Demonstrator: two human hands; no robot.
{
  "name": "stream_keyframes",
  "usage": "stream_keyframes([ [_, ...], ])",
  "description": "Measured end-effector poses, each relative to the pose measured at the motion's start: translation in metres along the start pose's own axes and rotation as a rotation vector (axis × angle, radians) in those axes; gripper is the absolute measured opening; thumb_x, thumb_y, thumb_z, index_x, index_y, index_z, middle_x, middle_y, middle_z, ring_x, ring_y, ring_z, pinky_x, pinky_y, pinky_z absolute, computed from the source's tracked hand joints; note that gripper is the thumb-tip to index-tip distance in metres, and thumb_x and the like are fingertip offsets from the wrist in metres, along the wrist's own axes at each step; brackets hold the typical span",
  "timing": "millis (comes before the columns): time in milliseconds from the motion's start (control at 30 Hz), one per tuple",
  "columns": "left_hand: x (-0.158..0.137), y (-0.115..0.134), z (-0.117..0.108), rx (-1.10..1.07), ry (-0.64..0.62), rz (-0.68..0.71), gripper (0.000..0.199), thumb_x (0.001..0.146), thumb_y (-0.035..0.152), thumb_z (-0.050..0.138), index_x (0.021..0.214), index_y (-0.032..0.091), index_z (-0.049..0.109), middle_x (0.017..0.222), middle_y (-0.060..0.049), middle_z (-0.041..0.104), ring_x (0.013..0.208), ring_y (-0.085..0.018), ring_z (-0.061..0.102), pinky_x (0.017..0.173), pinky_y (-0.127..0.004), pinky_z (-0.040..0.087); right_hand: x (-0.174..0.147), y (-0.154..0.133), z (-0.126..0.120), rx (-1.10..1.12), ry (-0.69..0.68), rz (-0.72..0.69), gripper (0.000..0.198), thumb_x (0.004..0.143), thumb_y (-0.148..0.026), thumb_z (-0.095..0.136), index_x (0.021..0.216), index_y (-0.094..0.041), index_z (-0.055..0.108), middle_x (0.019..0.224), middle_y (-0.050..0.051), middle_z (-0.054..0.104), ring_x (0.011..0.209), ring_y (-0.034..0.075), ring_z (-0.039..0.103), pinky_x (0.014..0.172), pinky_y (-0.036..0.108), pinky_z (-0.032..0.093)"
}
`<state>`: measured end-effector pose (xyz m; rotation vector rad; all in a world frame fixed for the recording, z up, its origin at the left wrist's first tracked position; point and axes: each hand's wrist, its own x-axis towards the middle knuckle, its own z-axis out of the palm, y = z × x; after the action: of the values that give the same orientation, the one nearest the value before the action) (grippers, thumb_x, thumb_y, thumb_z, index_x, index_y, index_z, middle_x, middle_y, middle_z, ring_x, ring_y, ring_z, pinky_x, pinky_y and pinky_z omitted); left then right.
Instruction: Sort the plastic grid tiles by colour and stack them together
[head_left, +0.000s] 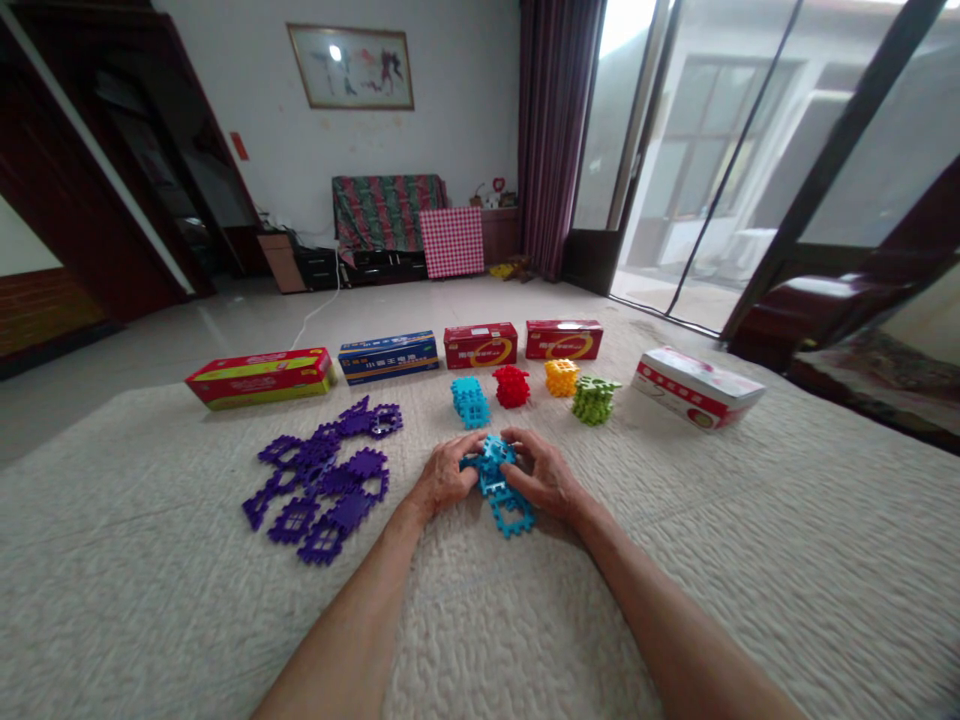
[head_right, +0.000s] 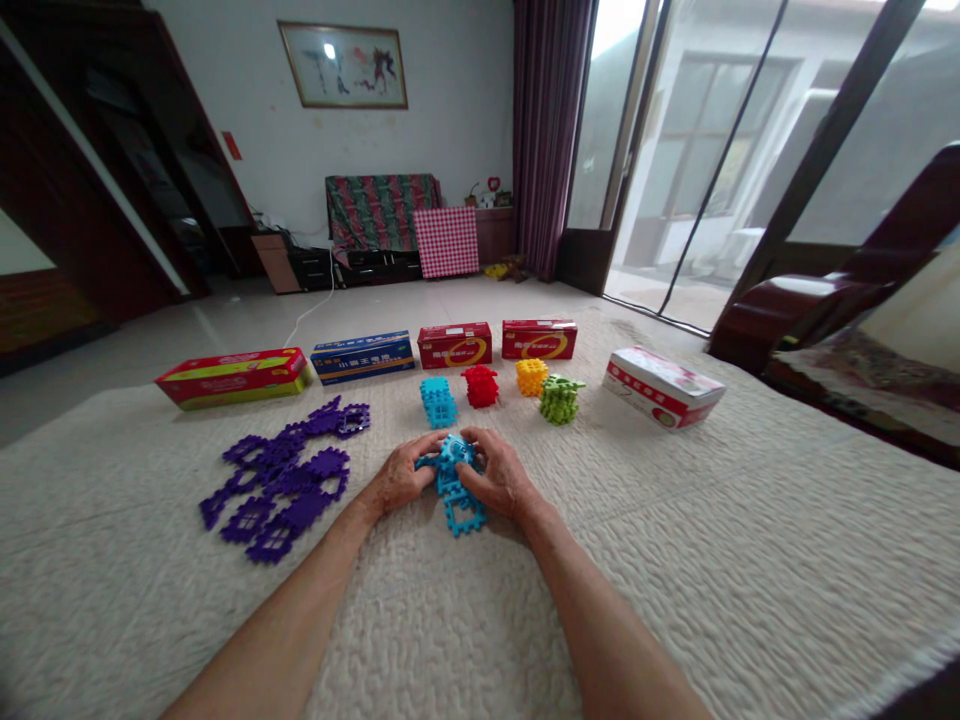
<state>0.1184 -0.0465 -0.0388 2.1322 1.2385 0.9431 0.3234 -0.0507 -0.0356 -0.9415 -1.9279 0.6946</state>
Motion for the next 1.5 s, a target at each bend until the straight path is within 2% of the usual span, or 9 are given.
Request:
stream_keyframes([
  [133,-0.002,0.001,0.000,-0.064,0.026,-0.030,0.071,0.062,0.010,0.051,0.132,0.019,0.055,0.120,-0.006,0.069,0.109,-0.021,0.064,0.101,-0.037,0.048,-0.001,-0.002,0.000,0.009,0.010,0.017,0.040,0.078,-0.021,0.061,0.117,-0.022,0.055,0.110,0.008,0.065,0.097,0.022,0.064,0.086,0.040,0.053],
  [267,-0.001,-0.003,-0.002,-0.235,0.142,-0.154,0.065,0.065,0.014,0.053,0.129,0.017,0.057,0.113,-0.007,0.071,0.103,-0.021,0.065,0.088,-0.033,0.054,-0.001,-0.005,0.000,0.027,0.043,0.045,0.037,0.078,-0.023,0.061,0.114,-0.022,0.057,0.105,0.008,0.066,0.092,0.022,0.065,0.083,0.040,0.054],
  [400,0.014,-0.013,-0.005,-0.407,0.353,-0.329,0.054,0.067,0.021,0.052,0.119,0.012,0.062,0.104,-0.010,0.073,0.092,-0.020,0.068,0.070,-0.027,0.055,0.001,-0.004,-0.001,0.098,0.086,0.094,0.033,0.080,-0.029,0.062,0.112,-0.022,0.059,0.104,0.008,0.068,0.092,0.022,0.065,0.081,0.039,0.055],
  [500,0.032,-0.024,-0.004,-0.378,0.570,-0.435,0.050,0.069,0.025,0.048,0.114,0.011,0.063,0.093,-0.008,0.073,0.079,-0.018,0.068,0.058,-0.024,0.051,0.002,-0.002,-0.002,0.198,0.089,0.165,0.035,0.082,-0.036,0.062,0.113,-0.021,0.058,0.098,0.007,0.069,0.088,0.021,0.066,0.074,0.035,0.056],
  [600,0.045,-0.035,-0.002,-0.265,0.676,-0.424,0.044,0.073,0.027,0.046,0.111,0.013,0.065,0.085,-0.006,0.073,0.078,-0.017,0.068,0.065,-0.025,0.052,0.001,-0.002,-0.002,0.270,0.083,0.217,0.039,0.082,-0.039,0.062,0.115,-0.021,0.057,0.094,0.006,0.070,0.081,0.019,0.066,0.067,0.033,0.056],
  [800,0.051,-0.040,0.000,-0.118,0.636,-0.382,0.038,0.079,0.020,0.041,0.107,0.016,0.067,0.085,-0.004,0.074,0.082,-0.017,0.069,0.080,-0.028,0.052,0.010,0.004,0.000,0.196,0.094,0.165,0.037,0.083,-0.038,0.059,0.116,-0.021,0.056,0.091,0.005,0.069,0.073,0.017,0.065,0.062,0.031,0.055],
  [933,0.050,-0.035,-0.001,-0.065,0.619,-0.386,0.038,0.081,0.016,0.040,0.107,0.017,0.068,0.083,-0.003,0.074,0.080,-0.017,0.068,0.080,-0.027,0.052,0.038,0.013,0.005,-0.108,0.125,-0.073,0.039,0.076,-0.027,0.065,0.114,-0.022,0.058,0.110,0.009,0.066,0.098,0.024,0.063,0.082,0.041,0.053],
  [1067,0.049,-0.030,-0.002,-0.055,0.597,-0.392,0.038,0.083,0.015,0.039,0.107,0.018,0.068,0.084,-0.002,0.074,0.081,-0.017,0.068,0.081,-0.028,0.051,0.065,0.023,0.011,-0.267,0.080,-0.268,0.045,0.077,-0.021,0.064,0.122,-0.023,0.055,0.125,0.012,0.060,0.118,0.027,0.055,0.101,0.048,0.044],
  [1500,0.050,-0.026,-0.002,-0.011,0.570,-0.408,0.040,0.083,0.013,0.041,0.112,0.017,0.068,0.089,-0.004,0.075,0.088,-0.018,0.069,0.088,-0.029,0.051,0.076,0.039,0.014,-0.301,0.042,-0.255,0.050,0.076,-0.016,0.065,0.125,-0.023,0.054,0.129,0.011,0.058,0.121,0.026,0.053,0.104,0.047,0.042],
])
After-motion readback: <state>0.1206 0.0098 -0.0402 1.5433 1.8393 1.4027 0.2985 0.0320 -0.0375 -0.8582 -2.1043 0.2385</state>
